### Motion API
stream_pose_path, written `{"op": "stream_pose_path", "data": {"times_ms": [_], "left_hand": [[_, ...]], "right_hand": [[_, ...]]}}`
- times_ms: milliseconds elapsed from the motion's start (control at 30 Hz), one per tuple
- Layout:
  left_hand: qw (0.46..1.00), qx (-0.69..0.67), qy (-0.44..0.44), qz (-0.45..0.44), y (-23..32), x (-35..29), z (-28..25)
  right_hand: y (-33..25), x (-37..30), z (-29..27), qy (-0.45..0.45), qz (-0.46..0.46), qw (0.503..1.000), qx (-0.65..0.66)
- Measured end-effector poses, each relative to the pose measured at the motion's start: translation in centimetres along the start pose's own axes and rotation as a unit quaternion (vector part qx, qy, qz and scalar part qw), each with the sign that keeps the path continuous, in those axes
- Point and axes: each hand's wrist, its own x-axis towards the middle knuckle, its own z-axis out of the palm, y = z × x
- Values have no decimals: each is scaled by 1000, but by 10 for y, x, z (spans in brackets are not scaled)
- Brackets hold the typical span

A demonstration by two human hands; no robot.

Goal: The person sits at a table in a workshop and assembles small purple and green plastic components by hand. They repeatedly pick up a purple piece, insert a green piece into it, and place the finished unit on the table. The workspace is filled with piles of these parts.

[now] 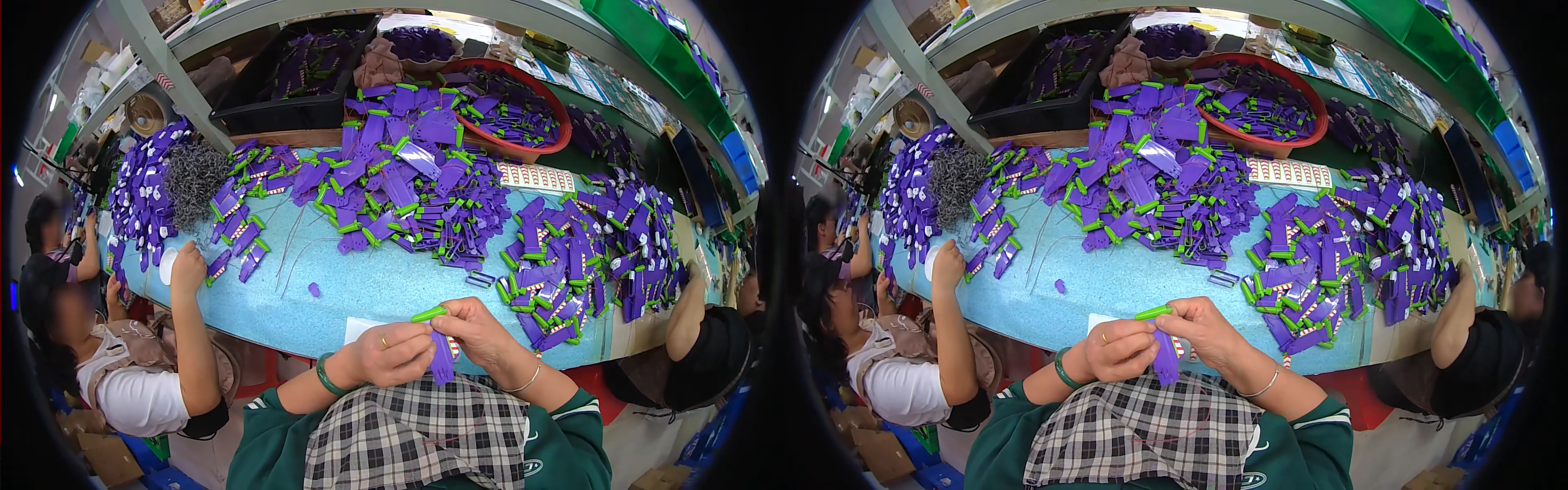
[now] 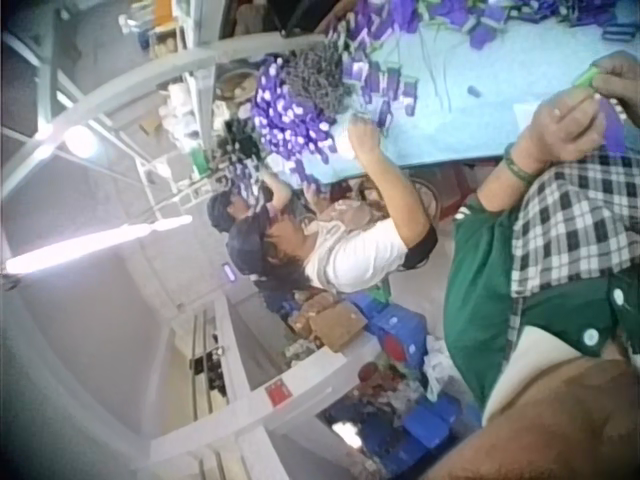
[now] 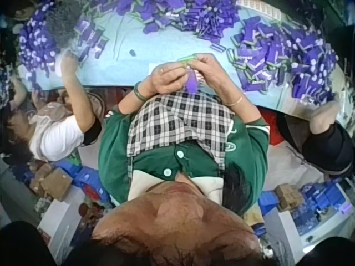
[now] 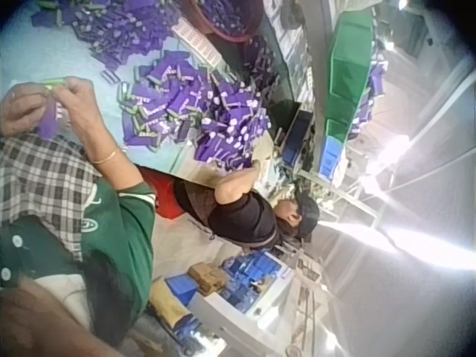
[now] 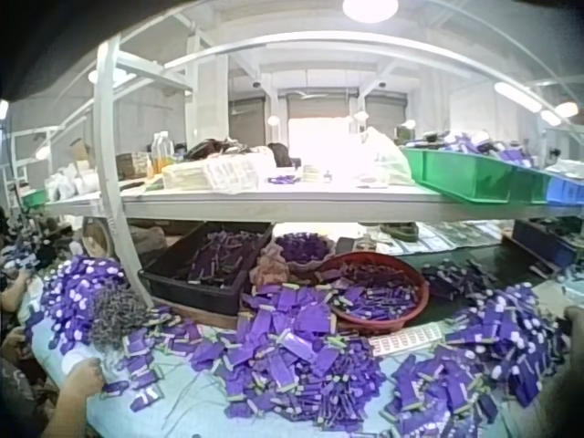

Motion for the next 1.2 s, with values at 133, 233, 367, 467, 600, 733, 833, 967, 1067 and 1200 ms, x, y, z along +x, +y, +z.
{"op": "stream_pose_path", "data": {"times_ms": [133,233,367,467,600,733,833,967,1067,1200], "left_hand": [[1000,7,-8,-5,0,-1,-3],[999,3,-21,-30,3,-4,-3],[997,-12,-8,-81,1,-10,3],[960,-149,23,-238,3,-9,15],[885,-236,-59,-396,-8,4,23],[918,-31,-117,-377,-59,-8,32],[903,168,-205,-338,-90,-19,32],[915,160,-165,-330,-93,-24,33],[905,3,-143,-401,-72,-6,17],[655,-463,-114,-586,-31,-4,4]], "right_hand": [[2,-10,7,1,71,997,19],[-2,-25,-3,-83,97,990,-66],[9,-36,-23,-97,-16,984,-151],[5,-30,-21,102,-279,876,-378],[15,-17,-27,92,-300,854,-416],[22,-10,-40,156,-215,958,-104],[21,-10,-39,152,-216,961,-85],[26,-10,-39,107,-236,956,-137],[17,-10,-39,63,-263,952,-146],[0,-9,-24,-61,-256,941,-212]]}}
